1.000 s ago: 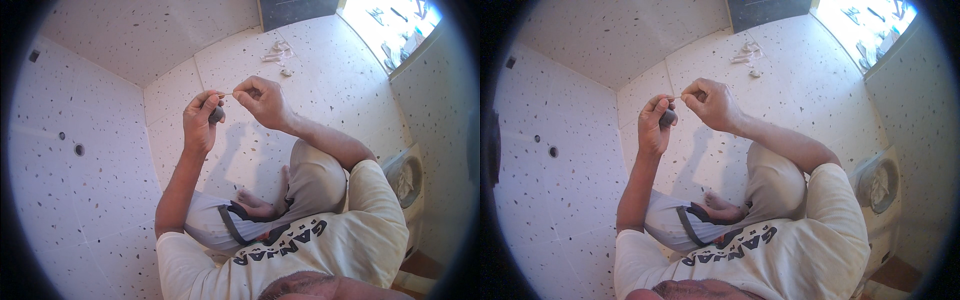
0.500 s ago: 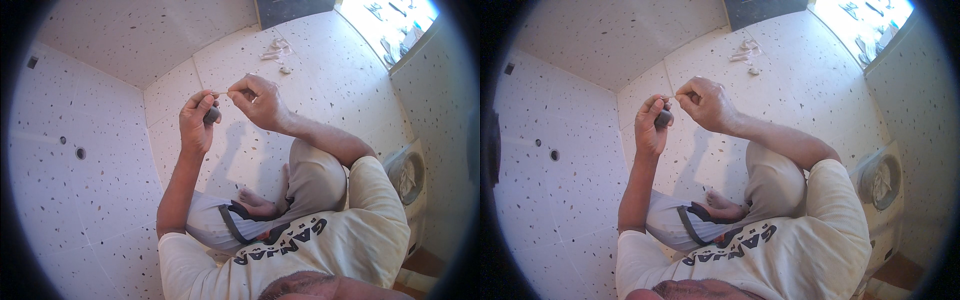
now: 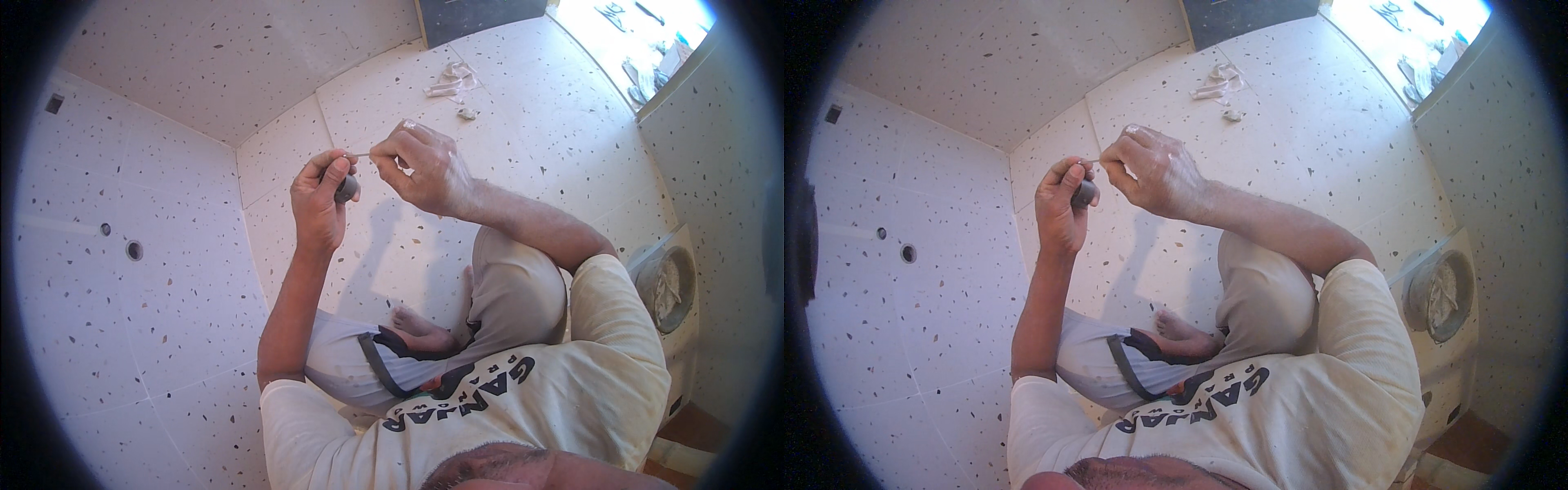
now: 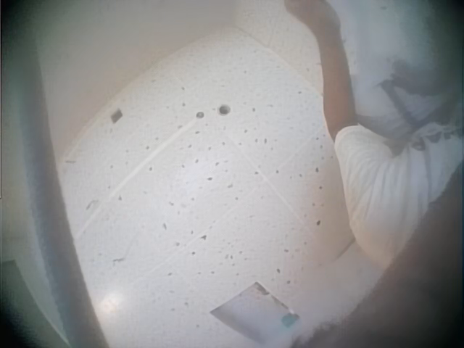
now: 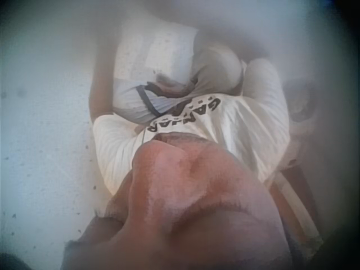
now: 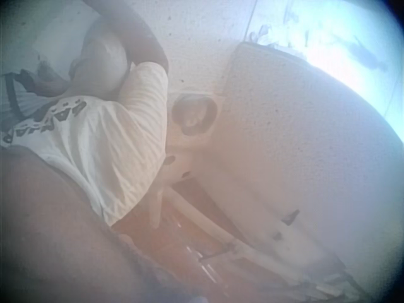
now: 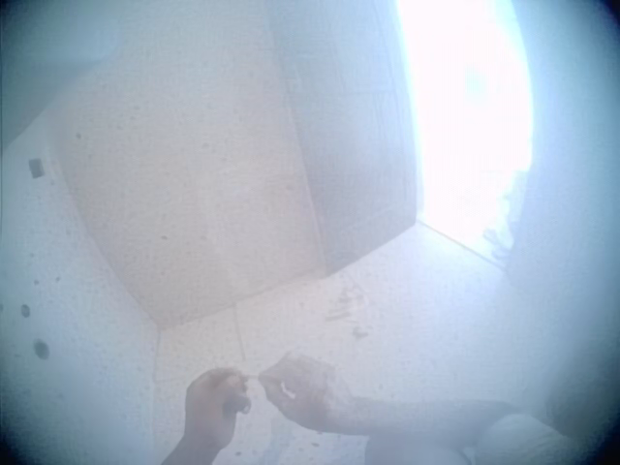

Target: The person removes a shower head from the ceiling, uses a small tool to clean the internal components, and then reattaches it. The task involves disassembly, cleaning, and reassembly of the fixture.

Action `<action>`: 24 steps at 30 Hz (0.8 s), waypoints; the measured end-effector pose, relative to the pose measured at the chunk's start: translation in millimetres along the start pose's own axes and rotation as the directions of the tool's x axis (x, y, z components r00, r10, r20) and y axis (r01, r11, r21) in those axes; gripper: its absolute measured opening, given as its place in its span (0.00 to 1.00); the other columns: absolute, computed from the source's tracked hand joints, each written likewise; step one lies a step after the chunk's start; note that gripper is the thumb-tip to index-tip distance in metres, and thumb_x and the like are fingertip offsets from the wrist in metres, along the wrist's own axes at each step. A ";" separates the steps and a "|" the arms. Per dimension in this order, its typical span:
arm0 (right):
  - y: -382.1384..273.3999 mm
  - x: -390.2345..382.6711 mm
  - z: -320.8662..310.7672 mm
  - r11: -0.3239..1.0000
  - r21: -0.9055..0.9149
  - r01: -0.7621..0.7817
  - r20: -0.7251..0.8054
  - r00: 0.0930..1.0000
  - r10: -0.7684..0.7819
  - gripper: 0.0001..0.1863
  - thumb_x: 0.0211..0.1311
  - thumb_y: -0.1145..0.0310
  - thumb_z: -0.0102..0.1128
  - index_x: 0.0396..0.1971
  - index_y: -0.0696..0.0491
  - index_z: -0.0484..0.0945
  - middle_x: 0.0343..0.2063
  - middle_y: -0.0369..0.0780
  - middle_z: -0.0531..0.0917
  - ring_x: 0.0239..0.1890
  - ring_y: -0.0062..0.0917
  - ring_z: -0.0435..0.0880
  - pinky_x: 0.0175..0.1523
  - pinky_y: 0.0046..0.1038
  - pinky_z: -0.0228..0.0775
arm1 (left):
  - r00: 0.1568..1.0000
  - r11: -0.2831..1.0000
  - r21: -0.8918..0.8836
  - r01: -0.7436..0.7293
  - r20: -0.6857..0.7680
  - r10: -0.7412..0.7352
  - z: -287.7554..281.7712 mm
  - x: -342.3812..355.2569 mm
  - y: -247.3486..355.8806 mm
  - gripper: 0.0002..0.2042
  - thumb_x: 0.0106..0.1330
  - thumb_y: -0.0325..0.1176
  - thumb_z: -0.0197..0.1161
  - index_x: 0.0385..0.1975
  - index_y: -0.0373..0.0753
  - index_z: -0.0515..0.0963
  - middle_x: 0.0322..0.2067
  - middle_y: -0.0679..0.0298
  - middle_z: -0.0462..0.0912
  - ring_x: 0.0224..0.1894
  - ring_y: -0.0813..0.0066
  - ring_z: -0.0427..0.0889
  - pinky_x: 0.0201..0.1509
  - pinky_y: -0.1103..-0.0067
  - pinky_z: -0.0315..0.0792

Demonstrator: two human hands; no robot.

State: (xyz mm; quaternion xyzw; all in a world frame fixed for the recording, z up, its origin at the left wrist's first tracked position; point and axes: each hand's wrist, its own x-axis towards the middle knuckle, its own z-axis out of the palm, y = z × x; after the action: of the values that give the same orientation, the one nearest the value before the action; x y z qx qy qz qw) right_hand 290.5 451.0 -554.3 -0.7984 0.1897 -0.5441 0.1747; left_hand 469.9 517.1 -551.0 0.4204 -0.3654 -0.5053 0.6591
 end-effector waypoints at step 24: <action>-3.3 -1.9 1.0 0.833 0.262 -0.488 0.145 0.873 0.466 0.06 0.63 0.71 0.63 0.35 0.57 0.80 0.28 0.38 0.81 0.25 0.16 0.75 0.32 0.22 0.70 | 0.999 0.997 0.064 -0.039 -0.004 0.039 -0.4 -3.2 7.4 0.13 0.69 0.33 0.59 0.48 0.33 0.78 0.38 0.58 0.82 0.37 0.76 0.77 0.33 0.78 0.73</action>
State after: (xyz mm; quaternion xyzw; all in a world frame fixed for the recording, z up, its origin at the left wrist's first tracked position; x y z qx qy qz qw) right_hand 291.1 454.9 -554.6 -0.7113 0.2939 -0.4746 0.4271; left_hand 472.2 521.4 -544.5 0.4355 -0.3874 -0.4794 0.6561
